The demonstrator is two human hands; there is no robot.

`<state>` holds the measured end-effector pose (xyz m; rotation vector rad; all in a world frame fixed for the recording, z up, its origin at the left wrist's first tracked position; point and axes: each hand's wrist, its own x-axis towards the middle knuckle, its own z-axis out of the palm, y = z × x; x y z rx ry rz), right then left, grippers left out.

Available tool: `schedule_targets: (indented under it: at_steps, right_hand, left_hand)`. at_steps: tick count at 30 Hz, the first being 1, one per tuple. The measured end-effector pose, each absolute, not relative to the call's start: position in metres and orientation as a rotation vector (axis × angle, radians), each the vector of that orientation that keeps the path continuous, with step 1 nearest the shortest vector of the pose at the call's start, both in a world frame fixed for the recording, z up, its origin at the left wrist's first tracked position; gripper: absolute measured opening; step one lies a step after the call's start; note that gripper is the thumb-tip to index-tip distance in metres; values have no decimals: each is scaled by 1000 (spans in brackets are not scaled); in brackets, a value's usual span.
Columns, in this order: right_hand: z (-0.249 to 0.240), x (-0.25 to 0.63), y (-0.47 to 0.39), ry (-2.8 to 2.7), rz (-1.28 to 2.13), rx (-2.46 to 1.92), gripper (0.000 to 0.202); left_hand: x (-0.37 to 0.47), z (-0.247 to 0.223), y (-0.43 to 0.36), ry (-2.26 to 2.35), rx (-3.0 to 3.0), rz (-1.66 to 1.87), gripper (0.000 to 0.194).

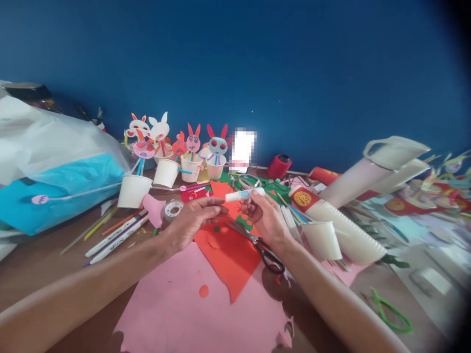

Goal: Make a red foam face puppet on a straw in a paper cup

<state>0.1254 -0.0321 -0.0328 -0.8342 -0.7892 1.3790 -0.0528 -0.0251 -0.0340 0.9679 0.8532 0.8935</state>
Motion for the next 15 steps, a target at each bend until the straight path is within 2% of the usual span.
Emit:
schedule_targets:
  at_steps: [6,12,15]
  right_hand:
    - [-33,109,-48,-893,1557,-826,19]
    - [-34,94,-59,-1010,1482,-855,27]
    - [-37,95,-58,-1022,1527,-870,25]
  left_hand:
    - [-47,-28,-35,717,981,909,29]
    - [-43,-28,-41,675,944,907,25]
    - [-42,-29,-41,674,893,941,25]
